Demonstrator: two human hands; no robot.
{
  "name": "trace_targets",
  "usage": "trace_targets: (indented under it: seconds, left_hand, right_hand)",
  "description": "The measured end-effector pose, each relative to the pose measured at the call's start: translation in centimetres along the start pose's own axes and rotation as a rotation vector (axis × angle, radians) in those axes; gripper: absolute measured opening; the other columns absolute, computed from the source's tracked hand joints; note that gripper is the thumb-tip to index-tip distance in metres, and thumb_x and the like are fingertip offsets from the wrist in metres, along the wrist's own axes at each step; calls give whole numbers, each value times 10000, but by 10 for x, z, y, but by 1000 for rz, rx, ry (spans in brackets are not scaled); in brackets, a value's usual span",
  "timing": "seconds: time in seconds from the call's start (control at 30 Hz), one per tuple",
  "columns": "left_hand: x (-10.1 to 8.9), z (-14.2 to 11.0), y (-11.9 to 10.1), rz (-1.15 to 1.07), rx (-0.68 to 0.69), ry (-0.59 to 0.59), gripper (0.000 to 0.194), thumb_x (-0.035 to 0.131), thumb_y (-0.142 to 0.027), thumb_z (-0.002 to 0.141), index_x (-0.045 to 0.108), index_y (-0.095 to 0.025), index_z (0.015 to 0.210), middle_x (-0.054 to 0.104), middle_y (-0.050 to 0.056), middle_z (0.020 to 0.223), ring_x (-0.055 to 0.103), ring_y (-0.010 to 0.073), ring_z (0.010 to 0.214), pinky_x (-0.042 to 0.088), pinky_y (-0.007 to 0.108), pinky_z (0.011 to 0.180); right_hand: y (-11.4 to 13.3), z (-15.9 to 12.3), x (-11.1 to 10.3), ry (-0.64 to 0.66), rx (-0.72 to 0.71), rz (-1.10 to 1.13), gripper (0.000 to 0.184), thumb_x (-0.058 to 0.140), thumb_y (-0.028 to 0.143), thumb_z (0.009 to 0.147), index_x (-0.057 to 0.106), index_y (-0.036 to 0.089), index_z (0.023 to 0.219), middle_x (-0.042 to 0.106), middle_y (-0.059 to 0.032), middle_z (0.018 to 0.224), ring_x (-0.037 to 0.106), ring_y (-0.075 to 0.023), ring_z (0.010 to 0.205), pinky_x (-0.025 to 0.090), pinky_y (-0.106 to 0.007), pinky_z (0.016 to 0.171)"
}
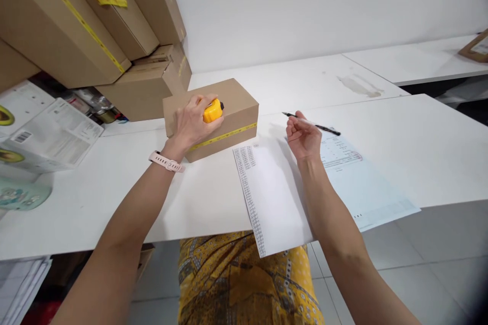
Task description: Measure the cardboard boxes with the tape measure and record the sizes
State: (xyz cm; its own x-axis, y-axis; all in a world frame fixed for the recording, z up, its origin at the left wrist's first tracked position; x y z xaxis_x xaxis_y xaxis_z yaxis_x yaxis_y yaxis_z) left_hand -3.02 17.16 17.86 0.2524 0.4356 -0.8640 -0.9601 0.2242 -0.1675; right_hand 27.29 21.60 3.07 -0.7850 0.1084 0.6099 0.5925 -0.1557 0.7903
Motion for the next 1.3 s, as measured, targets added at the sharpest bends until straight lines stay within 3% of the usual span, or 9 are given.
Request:
trace_targets:
  seconds: [0.2, 0.37, 0.5, 0.63, 0.83, 0.97, 1.03, 1.13, 1.3]
  left_hand:
    - [14, 18, -6, 8, 92, -3, 517, 649, -456, 847, 611, -303, 1340, 667, 73, 1245, 627, 305, 1107, 433, 388, 855]
    - [29, 36, -27, -19, 155, 36, 528, 641, -471, 853, 595, -326, 1359, 665, 67, 1246, 635, 296, 1083, 442, 385, 860]
    - [38, 44, -45, -45, 180, 70, 544, 625, -469, 870, 575, -303, 1385, 649, 83, 1269, 627, 312, 1114, 452, 412, 902]
    - [46, 50, -43, -94, 188, 91, 593, 632, -481, 876, 536, -284, 1427, 611, 98, 1345, 588, 343, 1213, 442, 470, 998]
    - [38, 43, -29, -200, 319, -104, 897, 711, -555, 828, 328, -223, 1568, 389, 155, 1601, 309, 381, 1498, 231, 548, 1218]
    - [29, -8, -35, -270, 376, -388, 587, 645, -394, 918, 489, -184, 1444, 567, 162, 1449, 448, 354, 1424, 309, 550, 1186]
    - [37, -44, -47, -349, 445, -428, 350, 577, -271, 958, 600, -180, 1295, 699, 132, 1235, 610, 305, 1251, 432, 505, 1096]
    - [71, -87, -69, -410, 552, -240, 185, 534, -158, 961, 679, -178, 1074, 755, 85, 1011, 703, 234, 1031, 546, 407, 957]
    - [129, -108, -76, -271, 514, 157, 261, 604, -286, 954, 673, -144, 1162, 699, 158, 1265, 646, 296, 1215, 500, 479, 1076]
  right_hand:
    - [22, -8, 10, 190, -27, 136, 130, 670, 408, 854, 653, 289, 902, 646, 34, 639, 638, -157, 681, 560, -285, 645]
    - [6, -25, 41, 499, 126, 14, 421, 595, 586, 926, 539, 264, 662, 298, 80, 396, 345, -116, 405, 389, -273, 498]
    - [-27, -43, 56, 679, 390, -261, 529, 477, 695, 940, 693, 220, 850, 519, 22, 499, 471, -133, 462, 401, -305, 538]
    - [-51, -46, 52, 635, 470, -422, 549, 622, 696, 863, 732, 165, 944, 674, -57, 709, 604, -168, 659, 458, -322, 637]
    - [-66, -27, 36, 399, 323, -459, 489, 718, 667, 802, 607, 204, 694, 338, 85, 465, 265, -81, 464, 235, -270, 474]
    - [-68, -30, 40, 439, 331, -444, 419, 794, 580, 762, 675, 195, 877, 587, 18, 643, 498, -110, 599, 411, -277, 597]
    - [-67, -34, 43, 464, 329, -472, 396, 842, 494, 719, 690, 189, 920, 650, -11, 767, 560, -130, 708, 460, -296, 687]
    - [-62, -32, 40, 368, 236, -620, 302, 782, 457, 754, 644, 198, 822, 582, 18, 689, 489, -122, 647, 414, -289, 625]
    - [-54, -29, 41, 280, -25, -813, 221, 653, 415, 809, 567, 212, 784, 553, 20, 712, 465, -129, 652, 376, -292, 612]
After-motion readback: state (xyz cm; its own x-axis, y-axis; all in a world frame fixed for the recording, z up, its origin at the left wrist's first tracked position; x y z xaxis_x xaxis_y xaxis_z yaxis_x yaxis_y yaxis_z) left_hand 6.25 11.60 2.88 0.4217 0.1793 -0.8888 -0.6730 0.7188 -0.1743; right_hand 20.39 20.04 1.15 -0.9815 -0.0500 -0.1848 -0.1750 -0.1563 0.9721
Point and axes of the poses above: each hand's wrist, its own z-axis towards the middle knuckle, its own x-axis out of the palm, y = z × x, the point moved 8 cm from there along z, towards the middle knuckle
